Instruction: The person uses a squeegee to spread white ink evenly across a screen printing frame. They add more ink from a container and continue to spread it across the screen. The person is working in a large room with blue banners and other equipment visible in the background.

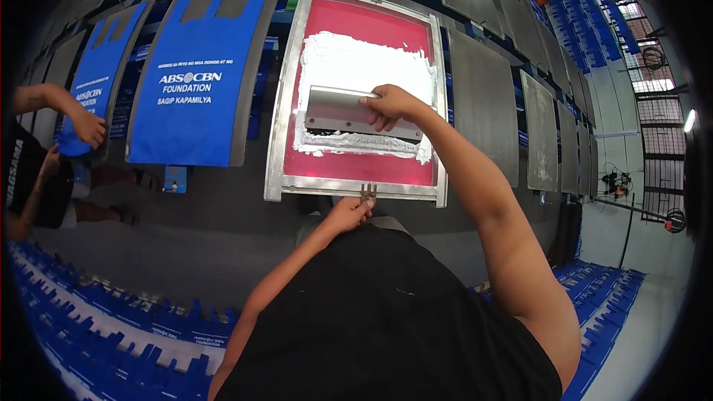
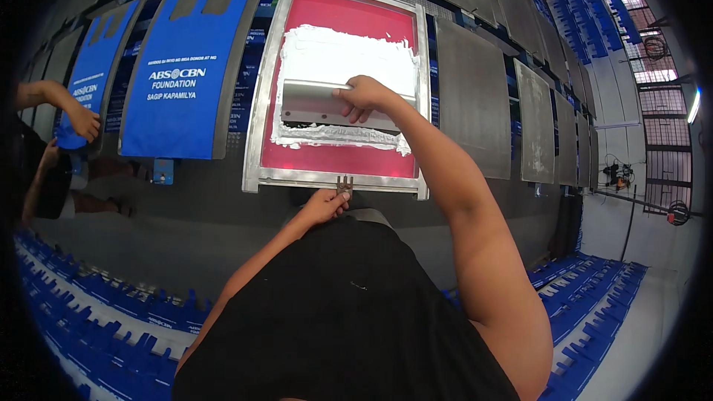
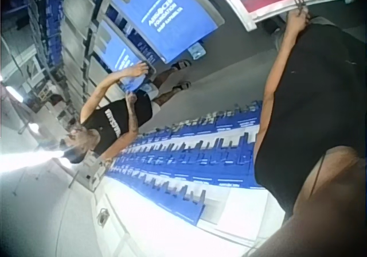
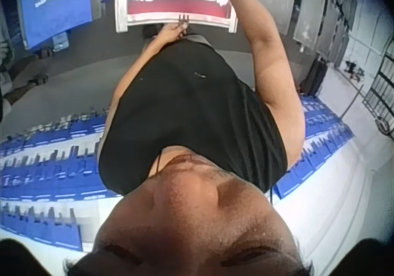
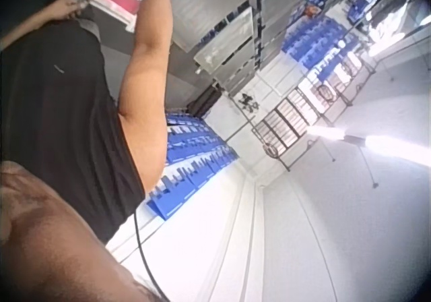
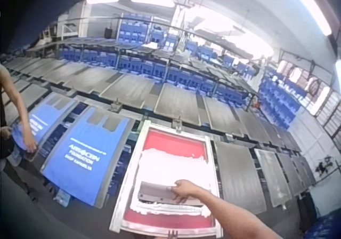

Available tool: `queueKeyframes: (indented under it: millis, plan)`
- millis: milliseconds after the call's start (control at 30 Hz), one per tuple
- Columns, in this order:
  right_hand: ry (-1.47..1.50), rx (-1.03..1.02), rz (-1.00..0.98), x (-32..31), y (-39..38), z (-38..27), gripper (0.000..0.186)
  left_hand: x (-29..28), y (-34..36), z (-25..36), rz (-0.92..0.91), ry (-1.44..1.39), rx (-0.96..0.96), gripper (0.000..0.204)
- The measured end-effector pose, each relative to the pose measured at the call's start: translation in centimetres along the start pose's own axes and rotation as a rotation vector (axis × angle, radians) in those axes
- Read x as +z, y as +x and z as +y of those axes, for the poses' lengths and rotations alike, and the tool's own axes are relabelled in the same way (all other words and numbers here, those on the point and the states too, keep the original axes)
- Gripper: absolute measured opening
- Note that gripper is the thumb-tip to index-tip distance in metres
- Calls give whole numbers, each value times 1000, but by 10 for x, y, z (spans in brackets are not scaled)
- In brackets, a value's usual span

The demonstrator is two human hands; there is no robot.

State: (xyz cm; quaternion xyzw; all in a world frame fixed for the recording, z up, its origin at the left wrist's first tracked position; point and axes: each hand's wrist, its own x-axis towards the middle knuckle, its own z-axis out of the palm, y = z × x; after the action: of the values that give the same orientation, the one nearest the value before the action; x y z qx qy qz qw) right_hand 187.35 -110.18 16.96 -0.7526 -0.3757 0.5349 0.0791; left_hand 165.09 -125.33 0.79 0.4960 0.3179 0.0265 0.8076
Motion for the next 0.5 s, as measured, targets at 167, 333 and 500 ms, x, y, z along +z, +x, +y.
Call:
queueKeyframes:
  millis: [167, 333, 500]
  plan:
    - [41, -90, 139, -6, -17, 1, 44, 0, 2, -15, -8, -64, 77, 39]
    - [51, -244, 357, 27, -76, 28, 37, 0, -4, -5, -48, -118, 31, 38]
    - [-297, -427, 628, 80, -81, 56, 39, -3, -4, -9, -90, -154, 8, 38]
